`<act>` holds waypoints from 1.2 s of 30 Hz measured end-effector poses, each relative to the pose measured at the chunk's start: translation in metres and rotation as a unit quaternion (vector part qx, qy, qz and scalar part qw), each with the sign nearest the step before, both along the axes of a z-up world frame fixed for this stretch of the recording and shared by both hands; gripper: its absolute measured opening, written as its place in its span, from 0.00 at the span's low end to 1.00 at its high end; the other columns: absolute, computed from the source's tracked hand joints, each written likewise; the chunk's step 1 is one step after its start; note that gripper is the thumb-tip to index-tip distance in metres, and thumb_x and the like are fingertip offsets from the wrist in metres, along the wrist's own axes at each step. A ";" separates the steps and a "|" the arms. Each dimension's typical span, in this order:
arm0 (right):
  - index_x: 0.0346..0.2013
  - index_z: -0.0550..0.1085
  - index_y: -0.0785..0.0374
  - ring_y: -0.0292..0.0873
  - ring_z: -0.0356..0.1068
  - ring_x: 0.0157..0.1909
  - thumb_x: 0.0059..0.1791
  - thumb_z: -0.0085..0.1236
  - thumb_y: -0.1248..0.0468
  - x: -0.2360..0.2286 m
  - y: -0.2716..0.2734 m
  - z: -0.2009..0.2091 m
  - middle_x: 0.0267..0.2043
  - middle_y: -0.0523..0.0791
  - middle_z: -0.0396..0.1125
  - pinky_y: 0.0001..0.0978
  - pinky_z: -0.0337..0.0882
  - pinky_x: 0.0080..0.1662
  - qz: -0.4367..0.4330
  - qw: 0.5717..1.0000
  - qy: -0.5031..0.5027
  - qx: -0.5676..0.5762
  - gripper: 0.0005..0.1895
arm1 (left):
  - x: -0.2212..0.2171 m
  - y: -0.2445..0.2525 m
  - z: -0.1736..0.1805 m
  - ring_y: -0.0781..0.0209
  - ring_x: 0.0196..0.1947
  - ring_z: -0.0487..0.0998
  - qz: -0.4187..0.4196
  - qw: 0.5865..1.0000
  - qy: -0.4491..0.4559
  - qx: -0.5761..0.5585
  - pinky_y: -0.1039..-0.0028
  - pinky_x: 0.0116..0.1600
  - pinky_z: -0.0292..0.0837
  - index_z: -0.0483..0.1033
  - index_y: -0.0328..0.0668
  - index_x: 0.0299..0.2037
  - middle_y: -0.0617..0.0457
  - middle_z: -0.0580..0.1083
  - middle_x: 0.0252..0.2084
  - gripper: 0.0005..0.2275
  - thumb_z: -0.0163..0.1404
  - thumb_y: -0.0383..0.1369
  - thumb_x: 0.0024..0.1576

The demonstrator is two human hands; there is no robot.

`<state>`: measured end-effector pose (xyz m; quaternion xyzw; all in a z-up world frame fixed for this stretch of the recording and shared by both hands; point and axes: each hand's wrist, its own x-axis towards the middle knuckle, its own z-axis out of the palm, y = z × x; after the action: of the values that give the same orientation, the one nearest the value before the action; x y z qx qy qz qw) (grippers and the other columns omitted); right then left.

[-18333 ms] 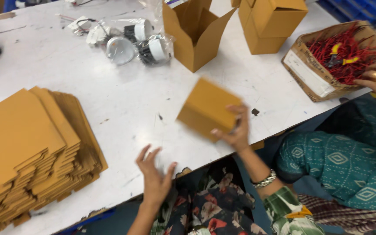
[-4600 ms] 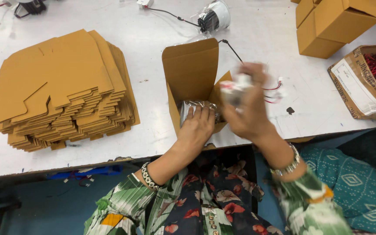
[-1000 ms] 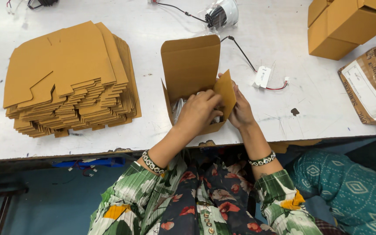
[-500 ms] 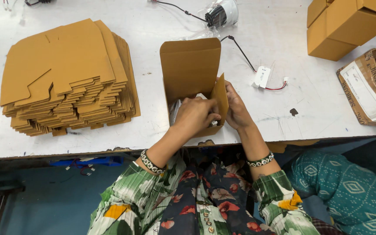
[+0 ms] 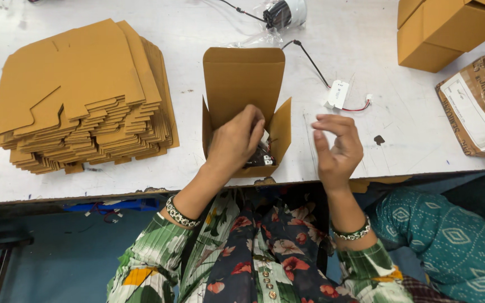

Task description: The person assembles flat cardboard boxes, places a cylindrical device and a small white adapter inside each, then closes the flaps. The person repeats this process for multiple units on a white workbench.

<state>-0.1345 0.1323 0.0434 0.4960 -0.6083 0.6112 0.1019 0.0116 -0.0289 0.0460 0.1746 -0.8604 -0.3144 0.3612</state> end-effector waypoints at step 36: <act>0.34 0.85 0.42 0.33 0.68 0.50 0.42 0.63 0.57 -0.017 -0.066 0.067 0.39 0.31 0.77 0.40 0.54 0.56 0.294 0.732 0.315 0.528 0.08 | 0.035 -0.008 0.003 0.51 0.37 0.82 -0.157 0.981 -0.068 0.089 0.64 0.42 0.77 0.78 0.41 0.39 0.49 0.78 0.37 0.05 0.57 0.26 0.54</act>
<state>-0.1519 0.0662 0.1107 0.7879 -0.5904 0.0002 -0.1752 0.0470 -0.0372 0.0491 0.0896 -0.8680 -0.4304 0.2311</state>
